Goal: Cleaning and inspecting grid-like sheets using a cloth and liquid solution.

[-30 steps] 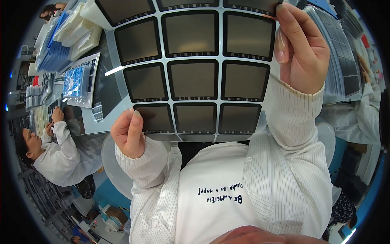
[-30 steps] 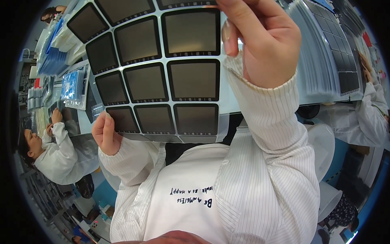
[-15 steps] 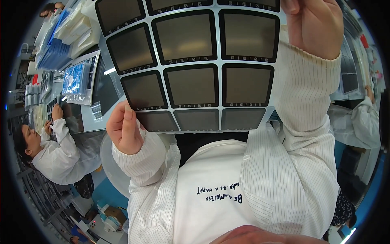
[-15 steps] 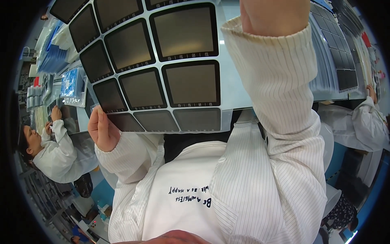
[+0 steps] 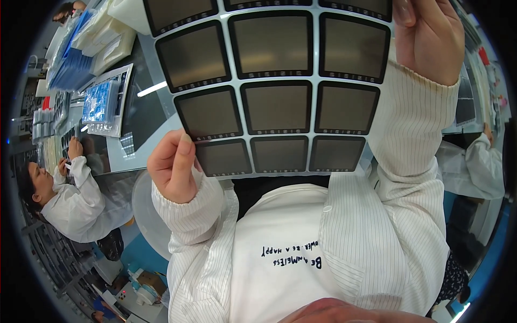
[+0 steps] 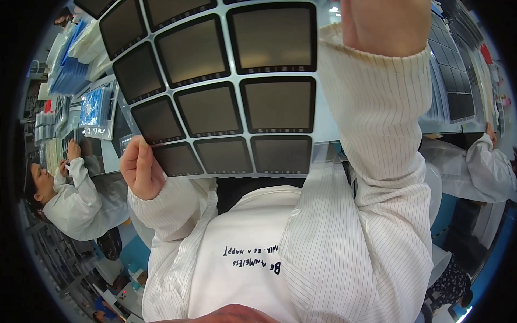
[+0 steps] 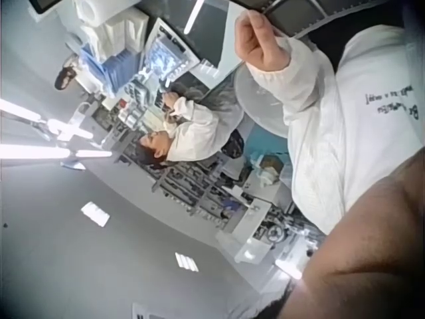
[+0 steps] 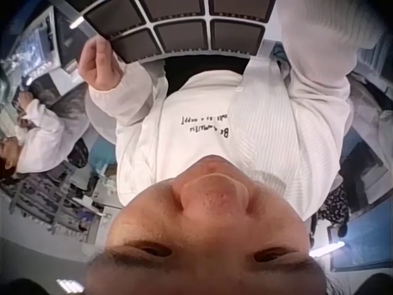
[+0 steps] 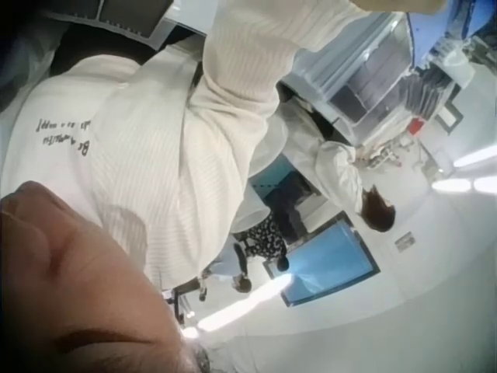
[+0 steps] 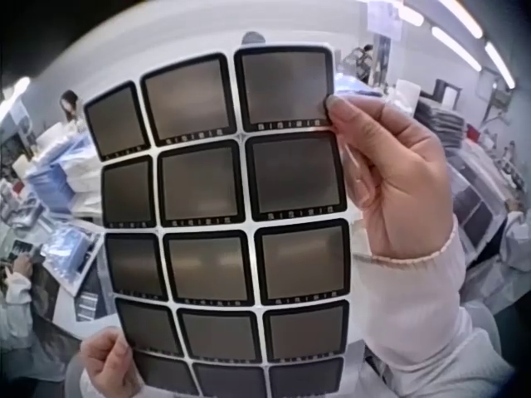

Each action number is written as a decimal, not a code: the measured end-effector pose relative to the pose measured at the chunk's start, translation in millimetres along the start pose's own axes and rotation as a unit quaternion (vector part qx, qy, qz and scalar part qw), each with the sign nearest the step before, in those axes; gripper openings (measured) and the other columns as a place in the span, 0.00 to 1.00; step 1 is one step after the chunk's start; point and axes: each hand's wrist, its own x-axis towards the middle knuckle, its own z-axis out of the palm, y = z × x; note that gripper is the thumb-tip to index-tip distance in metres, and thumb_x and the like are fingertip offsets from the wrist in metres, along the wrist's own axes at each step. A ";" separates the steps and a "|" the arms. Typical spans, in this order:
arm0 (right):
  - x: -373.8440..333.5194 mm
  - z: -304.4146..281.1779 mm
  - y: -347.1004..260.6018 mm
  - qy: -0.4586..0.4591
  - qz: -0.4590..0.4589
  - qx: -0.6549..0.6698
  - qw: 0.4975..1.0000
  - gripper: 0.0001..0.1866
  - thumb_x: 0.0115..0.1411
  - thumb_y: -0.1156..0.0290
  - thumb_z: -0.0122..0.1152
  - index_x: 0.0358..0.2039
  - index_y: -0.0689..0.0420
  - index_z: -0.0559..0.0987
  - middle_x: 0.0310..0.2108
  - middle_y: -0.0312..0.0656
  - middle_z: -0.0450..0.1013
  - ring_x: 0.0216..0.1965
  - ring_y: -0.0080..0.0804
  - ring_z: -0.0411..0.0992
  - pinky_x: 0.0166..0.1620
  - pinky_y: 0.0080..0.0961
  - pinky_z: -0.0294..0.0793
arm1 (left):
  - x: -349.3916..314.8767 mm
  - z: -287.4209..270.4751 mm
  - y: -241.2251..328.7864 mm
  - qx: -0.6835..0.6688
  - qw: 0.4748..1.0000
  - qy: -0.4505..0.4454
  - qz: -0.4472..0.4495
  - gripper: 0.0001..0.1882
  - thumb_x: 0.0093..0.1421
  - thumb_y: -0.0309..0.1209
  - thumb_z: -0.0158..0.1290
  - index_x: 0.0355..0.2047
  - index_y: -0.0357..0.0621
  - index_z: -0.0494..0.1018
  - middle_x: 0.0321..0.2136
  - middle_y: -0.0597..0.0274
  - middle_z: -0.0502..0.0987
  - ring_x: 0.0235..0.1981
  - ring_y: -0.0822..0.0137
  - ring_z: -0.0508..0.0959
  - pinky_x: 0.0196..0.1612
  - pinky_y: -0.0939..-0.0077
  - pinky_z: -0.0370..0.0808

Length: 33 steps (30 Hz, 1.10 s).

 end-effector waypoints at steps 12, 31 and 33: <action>0.4 -22.9 -3.1 -0.014 0.014 -0.011 1.000 0.07 0.63 0.74 0.52 0.33 0.64 0.76 0.14 0.30 0.67 0.11 0.11 0.56 0.17 0.08 0.55 | 2.1 24.9 9.1 0.028 0.997 -0.034 -0.071 0.09 0.62 0.26 0.48 0.28 0.31 0.72 0.16 0.67 0.71 0.16 0.79 0.67 0.21 0.87 0.62; 20.8 -68.1 -20.4 0.112 -0.062 -0.199 0.972 0.07 0.64 0.70 0.52 0.36 0.60 0.73 0.17 0.30 0.67 0.15 0.13 0.59 0.20 0.08 0.55 | 15.0 35.6 7.2 0.081 0.990 -0.114 -0.033 0.10 0.61 0.28 0.50 0.25 0.33 0.74 0.15 0.62 0.74 0.14 0.75 0.70 0.20 0.84 0.67; 21.2 -57.8 -23.5 0.105 -0.035 -0.148 0.983 0.07 0.64 0.69 0.51 0.31 0.58 0.72 0.14 0.29 0.64 0.13 0.13 0.57 0.19 0.08 0.55 | 15.8 36.1 8.6 0.104 0.989 -0.103 -0.023 0.11 0.60 0.28 0.51 0.22 0.34 0.74 0.15 0.62 0.74 0.15 0.74 0.71 0.20 0.84 0.67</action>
